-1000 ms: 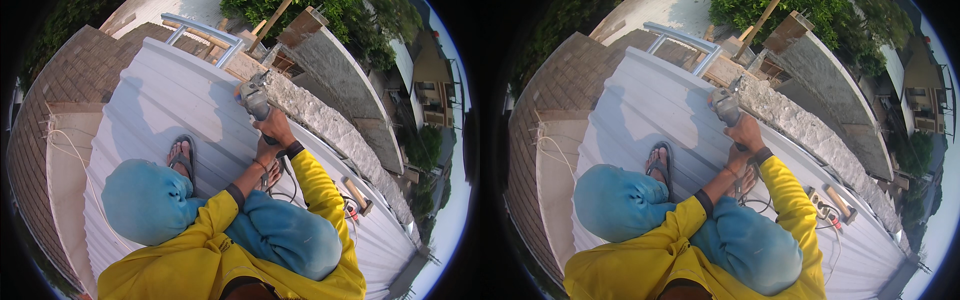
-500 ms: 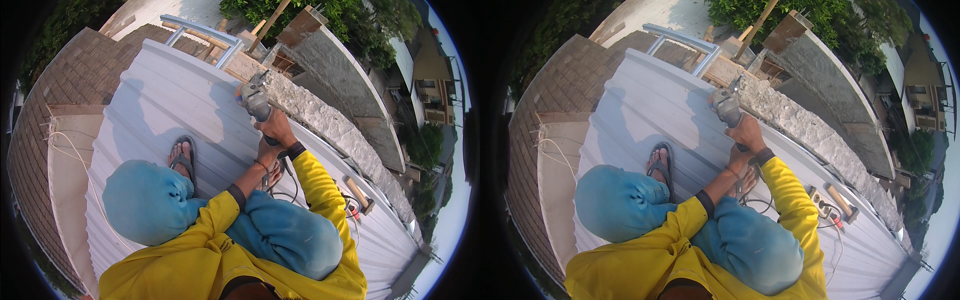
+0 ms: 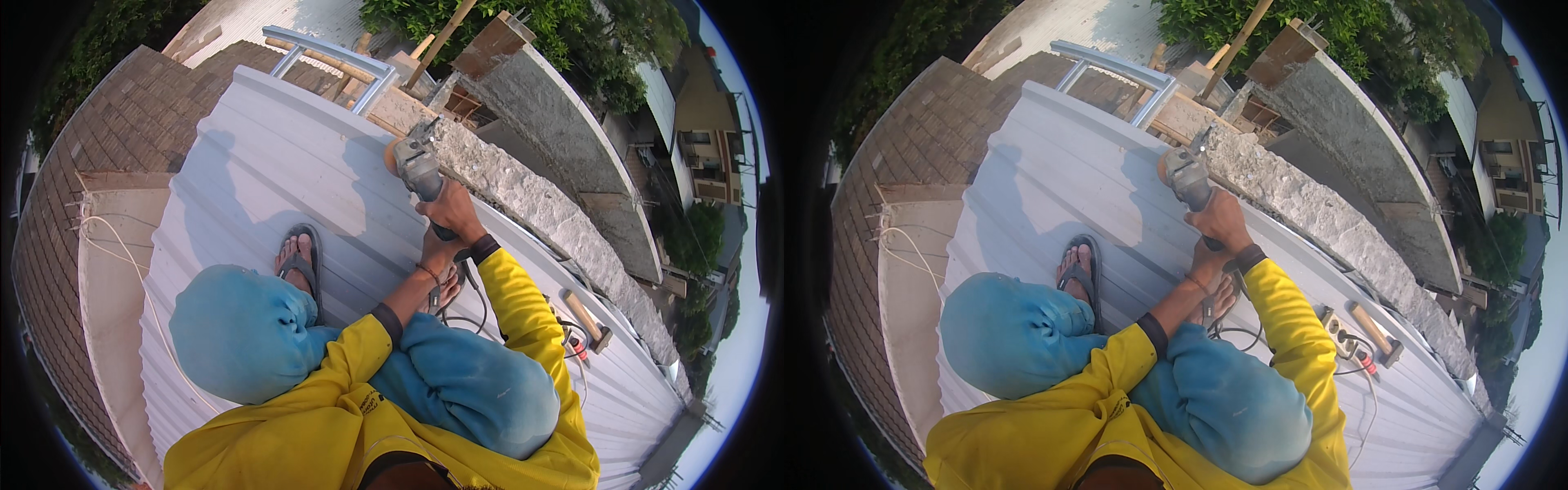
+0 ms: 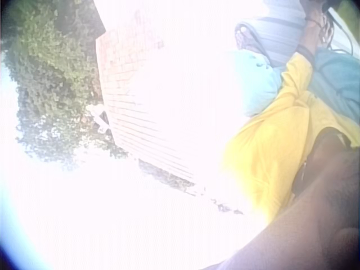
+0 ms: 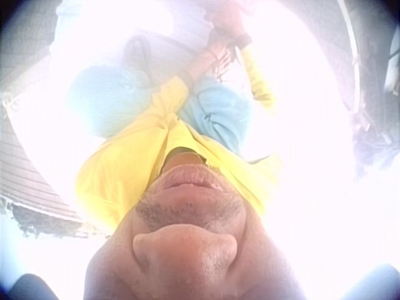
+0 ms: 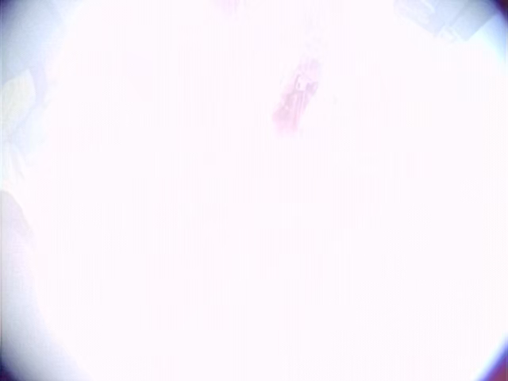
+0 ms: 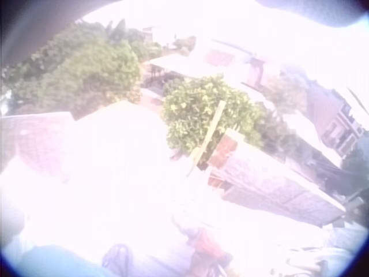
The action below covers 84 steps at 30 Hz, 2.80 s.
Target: The person secures a white corrugated roofing sheet to a roof edge using a hammer and nail punch, then smooths the sheet by hand. They use an angle grinder to cut the sheet along the edge, then remove flip-flops and continue working barefoot.
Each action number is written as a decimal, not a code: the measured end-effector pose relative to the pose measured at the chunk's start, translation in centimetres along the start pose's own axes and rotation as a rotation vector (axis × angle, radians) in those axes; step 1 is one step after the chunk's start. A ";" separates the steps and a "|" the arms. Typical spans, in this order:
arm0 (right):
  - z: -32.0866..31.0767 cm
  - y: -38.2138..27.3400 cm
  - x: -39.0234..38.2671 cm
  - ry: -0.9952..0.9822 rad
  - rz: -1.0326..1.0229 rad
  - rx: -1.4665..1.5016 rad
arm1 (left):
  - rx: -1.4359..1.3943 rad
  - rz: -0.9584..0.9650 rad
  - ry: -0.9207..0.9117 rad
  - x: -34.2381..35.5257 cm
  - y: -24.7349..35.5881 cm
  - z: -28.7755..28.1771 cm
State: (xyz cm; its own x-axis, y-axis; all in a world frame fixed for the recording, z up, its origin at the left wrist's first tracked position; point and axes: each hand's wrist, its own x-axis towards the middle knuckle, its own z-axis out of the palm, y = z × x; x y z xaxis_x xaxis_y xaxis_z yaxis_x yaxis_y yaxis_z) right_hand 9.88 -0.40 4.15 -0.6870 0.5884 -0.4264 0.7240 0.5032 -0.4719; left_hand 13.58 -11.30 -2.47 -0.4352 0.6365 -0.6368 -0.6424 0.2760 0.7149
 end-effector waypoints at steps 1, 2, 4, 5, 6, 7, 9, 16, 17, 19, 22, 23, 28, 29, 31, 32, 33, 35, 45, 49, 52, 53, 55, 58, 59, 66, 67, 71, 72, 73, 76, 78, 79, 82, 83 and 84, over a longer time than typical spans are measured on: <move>0.0 0.0 -0.1 0.001 -0.003 -0.003 | -0.002 0.017 0.002 0.0 0.0 0.0; -0.1 0.0 -0.1 0.004 -0.001 -0.010 | -0.004 0.033 0.003 -0.1 -0.1 0.0; -0.2 -0.1 -0.2 -0.006 0.016 -0.016 | -0.019 0.048 0.001 -0.1 -0.2 0.0; -0.2 -0.1 -0.2 -0.019 0.029 -0.015 | -0.032 0.047 -0.001 -0.1 -0.3 0.0; -0.2 -0.1 -0.1 -0.027 0.037 -0.012 | -0.041 0.023 0.004 -0.1 -0.4 0.0; -0.2 -0.1 -0.1 -0.024 0.033 -0.011 | -0.061 0.047 -0.006 0.0 -0.4 0.0; -0.1 0.0 0.0 -0.013 0.016 -0.009 | -0.092 0.035 -0.009 0.1 -0.5 0.0; 0.3 0.4 0.4 -0.013 0.015 -0.003 | -0.066 0.037 -0.018 0.2 -0.3 -0.1; 0.4 0.5 0.3 -0.014 0.010 -0.001 | -0.052 0.039 -0.017 0.1 -0.3 -0.1; 0.4 0.6 0.2 0.001 -0.002 -0.003 | -0.036 0.054 -0.015 0.1 -0.5 0.0; 0.3 0.8 -0.1 0.028 -0.023 -0.005 | -0.048 0.071 -0.008 0.0 -0.8 0.3; 0.2 0.7 -0.2 0.028 -0.032 0.003 | -0.064 0.066 -0.003 0.0 -0.9 0.3; -0.2 0.3 0.1 -0.025 0.021 -0.041 | -0.090 0.016 -0.043 0.4 -0.8 0.1; -0.2 0.2 0.1 -0.031 0.034 -0.046 | -0.108 0.019 -0.046 0.4 -0.7 0.1; -0.2 0.1 0.2 -0.031 0.027 -0.038 | -0.113 0.030 -0.046 0.4 -0.6 0.1; -0.3 0.1 0.1 -0.025 0.006 -0.025 | -0.100 0.037 -0.043 0.3 -0.5 0.1; -0.3 0.2 0.1 -0.020 -0.006 -0.017 | -0.094 0.037 -0.040 0.2 -0.5 0.3; -0.3 0.4 -0.1 0.018 -0.024 -0.011 | -0.148 0.088 -0.036 -0.1 -0.4 0.6; -1.1 0.4 -1.1 0.004 -0.005 0.006 | -0.185 0.076 -0.064 -0.8 -0.2 1.3; -1.4 -0.2 -1.0 0.022 0.010 -0.010 | -0.140 0.082 -0.016 -0.8 0.0 1.1; -1.7 -0.8 -0.8 0.045 0.001 0.019 | -0.111 0.114 -0.027 -0.8 0.5 0.7; -1.8 -0.9 -0.9 0.059 -0.014 0.025 | -0.112 0.100 -0.049 -0.9 0.8 0.7; -2.1 -1.0 -1.3 0.074 -0.018 0.028 | -0.111 0.101 -0.095 -1.2 1.3 0.7; -2.8 -0.9 -2.5 0.087 -0.002 0.061 | -0.123 0.106 -0.135 -2.1 1.9 1.1; -3.2 -0.7 -2.9 0.102 0.006 0.103 | -0.136 0.074 -0.138 -2.3 2.0 1.3; -4.6 -0.1 -3.8 0.132 0.031 0.141 | -0.018 0.122 -0.156 -2.0 1.4 2.3; -4.4 -0.3 -3.5 0.133 0.003 0.157 | -0.019 0.120 -0.124 -1.8 1.4 2.2; -2.9 -1.7 -0.8 0.128 0.000 0.137 | -0.165 0.070 -0.123 0.1 2.0 -0.5; -2.5 -2.1 0.2 0.111 0.019 0.137 | -0.231 0.064 -0.138 0.7 2.3 -1.3; -2.2 -2.5 1.0 0.092 0.036 0.137 | -0.295 0.046 -0.129 1.3 2.6 -2.0; -1.6 -3.0 2.9 0.069 0.069 0.104 | -0.324 0.100 -0.138 2.7 3.2 -3.1; -1.5 -3.0 3.6 0.068 0.093 0.096 | -0.335 0.099 -0.160 3.4 3.5 -3.4; -1.5 -3.0 3.8 0.075 0.111 0.098 | -0.352 0.086 -0.186 3.7 3.6 -3.4; -1.6 -2.8 4.1 0.088 0.129 0.114 | -0.373 0.060 -0.213 4.2 3.8 -3.3; -1.6 -2.7 4.2 0.103 0.125 0.125 | -0.371 0.055 -0.216 4.3 3.9 -3.3; -1.7 -2.7 4.3 0.094 0.128 0.123 | -0.359 0.036 -0.190 4.4 3.9 -3.3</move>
State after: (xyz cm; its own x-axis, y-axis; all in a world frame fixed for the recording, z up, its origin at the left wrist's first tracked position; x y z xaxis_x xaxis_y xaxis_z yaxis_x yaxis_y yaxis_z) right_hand 5.12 1.81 4.87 -0.5770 0.7018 -0.4178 0.7878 0.3432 -0.5114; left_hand 7.05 -9.81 -3.44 -0.3589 0.7721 -0.5245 -0.8231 0.0032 0.5679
